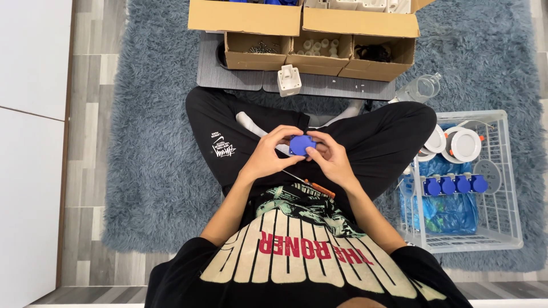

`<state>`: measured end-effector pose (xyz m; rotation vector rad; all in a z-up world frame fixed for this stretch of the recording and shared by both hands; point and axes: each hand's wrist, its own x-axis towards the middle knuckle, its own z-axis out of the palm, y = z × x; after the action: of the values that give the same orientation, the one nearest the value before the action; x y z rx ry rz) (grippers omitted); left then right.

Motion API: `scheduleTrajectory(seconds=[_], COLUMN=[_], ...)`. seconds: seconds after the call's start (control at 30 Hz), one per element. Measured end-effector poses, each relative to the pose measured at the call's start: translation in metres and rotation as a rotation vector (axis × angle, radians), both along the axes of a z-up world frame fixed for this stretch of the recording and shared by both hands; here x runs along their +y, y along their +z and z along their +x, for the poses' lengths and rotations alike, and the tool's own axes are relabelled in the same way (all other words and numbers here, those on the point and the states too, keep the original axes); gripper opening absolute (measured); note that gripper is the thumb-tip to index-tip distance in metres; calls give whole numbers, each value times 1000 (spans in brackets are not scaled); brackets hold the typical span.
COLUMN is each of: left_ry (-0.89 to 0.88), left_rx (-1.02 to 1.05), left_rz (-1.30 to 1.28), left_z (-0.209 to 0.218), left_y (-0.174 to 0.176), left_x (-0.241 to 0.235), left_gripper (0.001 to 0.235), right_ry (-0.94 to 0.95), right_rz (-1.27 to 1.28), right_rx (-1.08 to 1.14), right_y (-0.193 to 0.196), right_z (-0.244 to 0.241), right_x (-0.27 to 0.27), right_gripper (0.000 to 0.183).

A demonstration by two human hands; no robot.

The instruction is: Assembling electrical components by prying housings with a screwdriver and fitting inserts into them

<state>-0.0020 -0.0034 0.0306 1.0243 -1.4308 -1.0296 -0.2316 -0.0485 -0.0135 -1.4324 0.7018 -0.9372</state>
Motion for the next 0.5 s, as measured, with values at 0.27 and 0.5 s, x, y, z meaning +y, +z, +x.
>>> scheduleTrajectory(seconds=[0.27,0.5], left_ry=[-35,10], left_rx=[111,150], left_rz=[167,222], left_z=[-2,-7], left_y=[-31,-24], left_x=[1,3], left_gripper=[55,44], right_ry=[-32,-27], right_rz=[-124,-265], right_rx=[14,47], right_y=[28,37], right_z=[3,3], right_x=[0,1], right_gripper=[42,34])
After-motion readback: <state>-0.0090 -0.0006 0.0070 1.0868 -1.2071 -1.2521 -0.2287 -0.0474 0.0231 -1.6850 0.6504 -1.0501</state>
